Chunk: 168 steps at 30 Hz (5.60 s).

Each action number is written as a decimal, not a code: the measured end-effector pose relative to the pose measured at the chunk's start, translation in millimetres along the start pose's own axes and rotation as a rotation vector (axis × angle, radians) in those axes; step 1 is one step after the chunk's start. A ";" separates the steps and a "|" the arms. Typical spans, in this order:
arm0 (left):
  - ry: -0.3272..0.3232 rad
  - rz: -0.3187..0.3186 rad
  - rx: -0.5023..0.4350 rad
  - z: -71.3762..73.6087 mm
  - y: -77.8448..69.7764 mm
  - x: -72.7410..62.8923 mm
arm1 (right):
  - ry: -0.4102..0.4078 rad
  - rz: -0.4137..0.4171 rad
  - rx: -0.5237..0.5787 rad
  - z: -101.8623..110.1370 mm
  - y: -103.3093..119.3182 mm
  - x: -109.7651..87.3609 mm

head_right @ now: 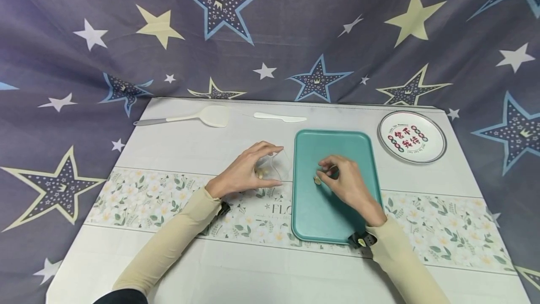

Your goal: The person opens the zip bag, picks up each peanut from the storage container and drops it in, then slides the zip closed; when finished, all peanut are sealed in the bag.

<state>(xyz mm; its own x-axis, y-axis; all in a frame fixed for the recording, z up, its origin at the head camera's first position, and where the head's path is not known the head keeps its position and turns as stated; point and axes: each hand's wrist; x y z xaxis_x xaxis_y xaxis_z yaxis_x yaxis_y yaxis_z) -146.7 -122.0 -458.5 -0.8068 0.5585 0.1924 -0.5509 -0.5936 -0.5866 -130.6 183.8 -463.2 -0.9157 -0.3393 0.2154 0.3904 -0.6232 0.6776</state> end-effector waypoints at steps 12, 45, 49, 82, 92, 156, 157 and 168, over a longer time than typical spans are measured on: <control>0.002 0.007 -0.002 2.3 2.1 -2.7 | 0.114 -0.083 -0.017 -7.0 -3.3 -3.4; -0.004 -0.010 -0.027 1.4 2.8 -2.8 | 0.133 -0.078 0.021 -17.0 3.8 0.9; -0.006 -0.008 -0.028 2.0 3.0 -2.8 | 0.100 -0.068 0.023 -17.0 6.4 2.4; -0.019 -0.031 -0.053 -0.7 4.8 -2.2 | 0.035 0.032 0.190 -33.7 62.3 30.6; -0.008 -0.035 -0.054 -1.4 4.7 -1.7 | 0.074 0.030 0.229 -37.3 63.8 27.3; -0.055 0.006 0.067 -7.3 -7.0 1.2 | 0.054 -0.254 0.522 -51.6 59.8 32.1; -0.049 0.007 0.051 -7.0 -6.8 1.0 | 0.048 -0.255 0.518 -52.1 59.2 32.8; -0.100 0.072 -0.220 5.6 -3.7 1.6 | 0.076 -0.249 0.481 -47.3 51.8 36.3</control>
<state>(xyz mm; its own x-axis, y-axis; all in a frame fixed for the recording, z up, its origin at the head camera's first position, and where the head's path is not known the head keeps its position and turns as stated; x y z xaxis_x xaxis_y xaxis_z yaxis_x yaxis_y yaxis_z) -147.1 -122.1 -451.6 -0.8653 0.4530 0.2145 -0.4405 -0.4834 -0.7565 -139.1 105.8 -453.6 -0.9584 -0.2836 -0.0321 0.0584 -0.3049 0.9506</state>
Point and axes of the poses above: each hand's wrist, its own x-axis towards the middle knuckle, its own z-axis out of the back of the hand, y = z × x, and after that the axes turned 1 degree about z, right-handed
